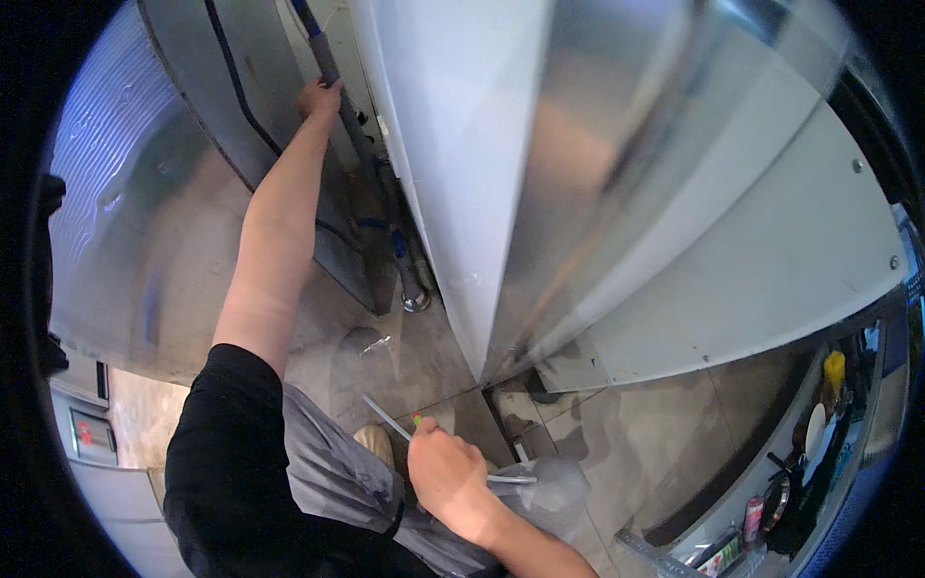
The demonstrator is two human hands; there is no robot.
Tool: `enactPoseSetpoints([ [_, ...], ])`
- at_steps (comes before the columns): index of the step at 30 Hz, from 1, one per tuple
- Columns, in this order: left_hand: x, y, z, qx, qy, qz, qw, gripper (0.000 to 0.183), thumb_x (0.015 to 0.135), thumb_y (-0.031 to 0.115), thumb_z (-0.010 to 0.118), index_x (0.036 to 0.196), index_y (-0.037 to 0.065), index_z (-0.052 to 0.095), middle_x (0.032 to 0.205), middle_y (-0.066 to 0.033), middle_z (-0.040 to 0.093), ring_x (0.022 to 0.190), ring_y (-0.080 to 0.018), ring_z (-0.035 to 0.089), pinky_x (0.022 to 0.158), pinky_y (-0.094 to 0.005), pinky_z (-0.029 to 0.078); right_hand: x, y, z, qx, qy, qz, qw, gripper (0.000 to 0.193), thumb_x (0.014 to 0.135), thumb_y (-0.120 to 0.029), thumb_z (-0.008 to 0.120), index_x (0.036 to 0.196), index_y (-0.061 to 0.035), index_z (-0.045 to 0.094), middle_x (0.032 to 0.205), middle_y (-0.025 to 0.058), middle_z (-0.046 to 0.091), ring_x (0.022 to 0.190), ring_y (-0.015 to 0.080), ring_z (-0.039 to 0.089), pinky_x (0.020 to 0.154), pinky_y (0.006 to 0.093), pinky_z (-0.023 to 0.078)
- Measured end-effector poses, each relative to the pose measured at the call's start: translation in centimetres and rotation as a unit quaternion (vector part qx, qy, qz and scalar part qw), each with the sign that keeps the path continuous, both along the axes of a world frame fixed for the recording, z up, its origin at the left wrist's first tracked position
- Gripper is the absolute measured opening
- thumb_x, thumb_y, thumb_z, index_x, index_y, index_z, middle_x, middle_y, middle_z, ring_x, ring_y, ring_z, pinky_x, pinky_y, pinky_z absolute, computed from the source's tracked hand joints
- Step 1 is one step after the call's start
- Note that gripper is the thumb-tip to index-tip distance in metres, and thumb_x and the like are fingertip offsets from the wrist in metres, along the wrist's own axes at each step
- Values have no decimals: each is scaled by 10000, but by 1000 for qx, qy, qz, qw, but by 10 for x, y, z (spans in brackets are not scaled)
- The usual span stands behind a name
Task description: The person squats behind a refrigerator and uses a screwdriver to adjust a pipe fitting and a valve. They then use a lighter to heat a plastic tube and insert it into a connection point, securing the plumbing.
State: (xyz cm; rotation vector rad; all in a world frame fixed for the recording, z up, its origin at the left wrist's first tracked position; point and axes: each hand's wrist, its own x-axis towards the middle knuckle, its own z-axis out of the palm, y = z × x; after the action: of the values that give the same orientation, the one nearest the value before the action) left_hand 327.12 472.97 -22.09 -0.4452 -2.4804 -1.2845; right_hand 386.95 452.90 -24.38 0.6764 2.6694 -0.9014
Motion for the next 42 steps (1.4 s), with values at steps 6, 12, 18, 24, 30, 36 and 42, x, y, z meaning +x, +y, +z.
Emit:
enactPoseSetpoints([
  [6, 3, 9, 6, -12, -23, 37, 999, 493, 878, 283, 836, 1315, 130, 667, 1232, -168, 739, 1154, -375, 710, 1007, -493, 572, -3, 3, -12, 4, -44, -11, 999, 248, 976, -164, 623, 1055, 55, 537, 841, 261, 730, 823, 469, 745, 751, 543, 608],
  [12, -4, 22, -4, 3, -1, -20, 1000, 574, 834, 249, 881, 1341, 129, 641, 1232, -171, 737, 1151, -374, 710, 1025, -478, 572, -11, 11, -17, -27, -50, -4, 998, 268, 995, -190, 609, 1064, 58, 531, 828, 273, 724, 810, 482, 734, 753, 571, 598],
  [18, -17, 33, -5, -45, 25, -123, 991, 649, 802, 294, 908, 1362, 118, 631, 1191, -152, 764, 1150, -346, 716, 1000, -468, 560, -19, 14, -21, -17, -48, -1, 999, 220, 971, -122, 579, 1076, 71, 570, 863, 276, 745, 881, 461, 757, 811, 536, 618],
  [24, -24, 33, -8, -41, 4, -160, 986, 677, 798, 290, 898, 1383, 102, 614, 1246, -174, 743, 1180, -351, 701, 1043, -465, 532, -26, 16, -17, -36, -65, 6, 997, 208, 967, -111, 579, 1077, 66, 576, 859, 283, 743, 886, 459, 756, 811, 538, 617],
  [30, -7, 37, -2, -46, 28, -119, 991, 576, 844, 175, 813, 1378, 79, 622, 1298, -196, 708, 1222, -367, 674, 1061, -465, 526, -29, 17, -12, -48, -49, 14, 998, 225, 979, -131, 586, 1088, 65, 570, 865, 271, 746, 886, 450, 759, 799, 537, 619],
  [36, 5, 33, -4, -6, 16, -129, 992, 496, 840, 142, 793, 1312, 64, 661, 1260, -210, 717, 1203, -385, 679, 1051, -462, 535, -31, 12, -20, -52, -21, 6, 998, 254, 990, -177, 600, 1062, 59, 540, 766, 287, 704, 777, 493, 719, 738, 588, 585],
  [42, 5, 33, -2, -38, 23, -110, 993, 468, 848, 135, 765, 1279, -2, 644, 1250, -243, 708, 1199, -410, 678, 1050, -472, 537, -24, 14, -25, -45, -3, 7, 999, 243, 991, -166, 595, 1049, 60, 527, 753, 290, 695, 760, 496, 714, 718, 581, 588],
])
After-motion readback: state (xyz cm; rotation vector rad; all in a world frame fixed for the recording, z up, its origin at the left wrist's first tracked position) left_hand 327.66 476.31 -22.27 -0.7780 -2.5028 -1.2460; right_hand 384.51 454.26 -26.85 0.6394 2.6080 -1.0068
